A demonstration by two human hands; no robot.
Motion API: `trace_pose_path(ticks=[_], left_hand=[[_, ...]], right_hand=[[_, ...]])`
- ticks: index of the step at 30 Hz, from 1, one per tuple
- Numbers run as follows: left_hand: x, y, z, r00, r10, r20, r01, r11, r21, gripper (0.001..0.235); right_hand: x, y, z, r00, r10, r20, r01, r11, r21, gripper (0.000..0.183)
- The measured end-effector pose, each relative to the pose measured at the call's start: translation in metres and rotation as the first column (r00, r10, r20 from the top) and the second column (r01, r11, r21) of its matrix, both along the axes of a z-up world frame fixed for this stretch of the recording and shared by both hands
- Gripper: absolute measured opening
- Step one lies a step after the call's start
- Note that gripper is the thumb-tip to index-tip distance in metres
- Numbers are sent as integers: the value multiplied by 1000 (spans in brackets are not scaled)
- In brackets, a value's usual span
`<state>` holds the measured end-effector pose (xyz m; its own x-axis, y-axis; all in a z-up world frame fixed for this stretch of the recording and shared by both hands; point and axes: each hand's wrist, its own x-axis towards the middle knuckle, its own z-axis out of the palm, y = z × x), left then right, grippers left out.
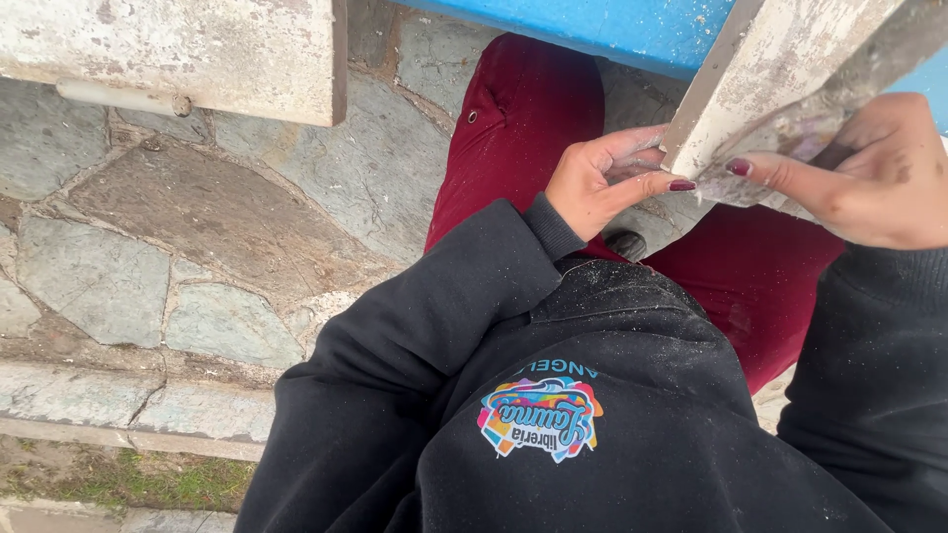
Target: Scraping old paint from a wooden window frame using a putty knife.
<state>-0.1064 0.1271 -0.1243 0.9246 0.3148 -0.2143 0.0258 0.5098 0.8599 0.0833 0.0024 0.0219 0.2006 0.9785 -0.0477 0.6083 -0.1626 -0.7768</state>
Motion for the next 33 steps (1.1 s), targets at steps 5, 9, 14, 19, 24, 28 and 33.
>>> trace_pose_path(ticks=[5,9,14,19,24,28,33], left_hand=[[1,0,-1,1000,-2,-6,2,1000,5,55],[0,5,14,1000,-15,19,14,999,31,59],[1,8,36,999,-33,-44,40,983,181,66],[-1,-1,16,999,16,29,-16,999,30,57],[-1,-1,14,999,6,38,-9,997,72,57],[2,-1,11,999,31,40,-33,999,43,56],[2,-1,12,1000,21,2,-21,996,86,57]], right_hand=[[-13,-15,0,912,-356,-205,296,915,-272,14],[-24,-28,-11,900,-427,-91,411,898,-156,24],[-40,-27,-20,839,-496,-224,515,857,30,41],[-27,0,6,904,-359,-234,350,933,-80,15],[-21,-2,2,913,-343,-220,317,937,-145,16],[-32,-6,-2,869,-430,-246,428,902,-64,12],[-30,-22,-19,858,-488,-162,487,872,-52,30]])
